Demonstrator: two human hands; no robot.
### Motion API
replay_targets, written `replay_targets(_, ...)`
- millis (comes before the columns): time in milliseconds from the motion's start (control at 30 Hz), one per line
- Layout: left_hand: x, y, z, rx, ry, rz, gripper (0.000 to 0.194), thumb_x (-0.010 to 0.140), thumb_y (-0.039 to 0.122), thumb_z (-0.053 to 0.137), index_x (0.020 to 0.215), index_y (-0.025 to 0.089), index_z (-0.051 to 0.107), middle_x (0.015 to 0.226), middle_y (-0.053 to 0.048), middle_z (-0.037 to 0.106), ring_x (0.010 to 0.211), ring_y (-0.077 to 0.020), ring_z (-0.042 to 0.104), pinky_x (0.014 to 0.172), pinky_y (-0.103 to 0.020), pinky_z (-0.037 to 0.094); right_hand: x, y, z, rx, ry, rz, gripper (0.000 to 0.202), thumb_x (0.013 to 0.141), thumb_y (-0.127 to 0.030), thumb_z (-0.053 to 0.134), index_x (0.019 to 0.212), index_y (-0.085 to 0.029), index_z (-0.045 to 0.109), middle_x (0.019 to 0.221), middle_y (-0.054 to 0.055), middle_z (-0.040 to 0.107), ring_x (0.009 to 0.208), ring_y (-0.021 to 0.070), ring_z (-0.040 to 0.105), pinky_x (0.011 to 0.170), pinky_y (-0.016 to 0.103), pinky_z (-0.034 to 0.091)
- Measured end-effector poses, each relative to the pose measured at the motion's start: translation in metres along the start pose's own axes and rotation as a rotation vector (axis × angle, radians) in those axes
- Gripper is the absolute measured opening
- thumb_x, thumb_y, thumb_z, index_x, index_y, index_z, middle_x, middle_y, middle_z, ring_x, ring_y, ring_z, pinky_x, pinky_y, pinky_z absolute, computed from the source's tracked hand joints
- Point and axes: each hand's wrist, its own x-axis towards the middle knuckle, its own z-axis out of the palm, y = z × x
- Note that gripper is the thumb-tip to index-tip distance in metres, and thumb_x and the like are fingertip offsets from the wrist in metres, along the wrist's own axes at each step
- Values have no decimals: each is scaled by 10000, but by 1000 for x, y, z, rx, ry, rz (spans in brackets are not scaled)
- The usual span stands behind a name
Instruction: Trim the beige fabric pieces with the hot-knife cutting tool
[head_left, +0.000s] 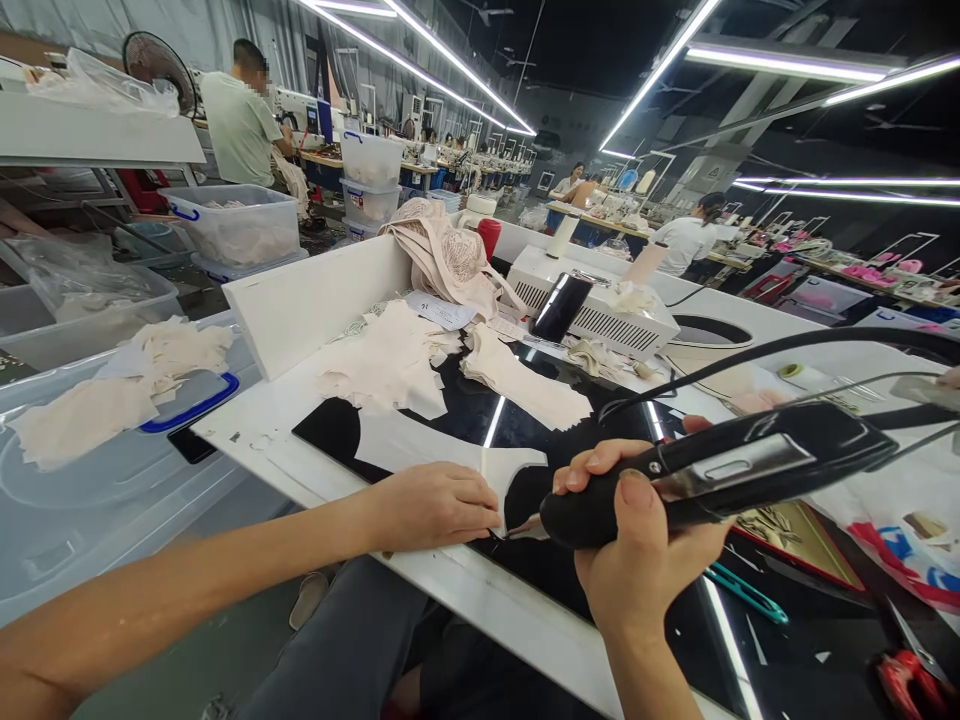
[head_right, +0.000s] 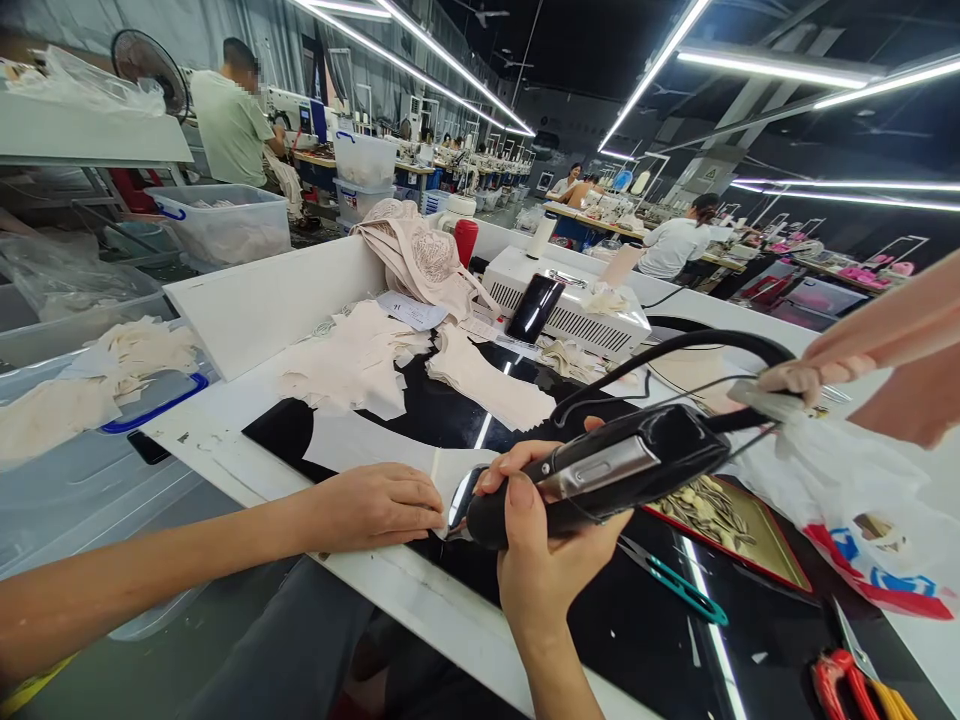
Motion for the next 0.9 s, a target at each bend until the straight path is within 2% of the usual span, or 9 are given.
replay_targets(433,-1,-1,2,10,-15,-3,242,1110,216,508,1151,177,743,1159,-79,771,1109,-204,703,1054,-321,545,4,-5,2,4,32,-29,572,834,-277,799,1322,-302,502,762,-67,658,549,148,587,520,314,551)
replay_targets(633,0,-1,1,-12,20,23,204,1093,191,536,1149,140,725,1141,-97,765,1087,-215,706,1042,-335,551,5,-1,2,19,21,-21,564,836,-274,806,1306,-302,497,757,-70,667,550,148,593,517,308,550)
replay_targets(900,-1,-2,3,-7,28,33,191,1088,183,541,1128,149,724,1121,-101,767,1079,-203,711,1041,-323,562,5,1,4,15,14,-32,559,850,-290,812,1313,-298,498,756,-72,668,553,145,596,517,307,564)
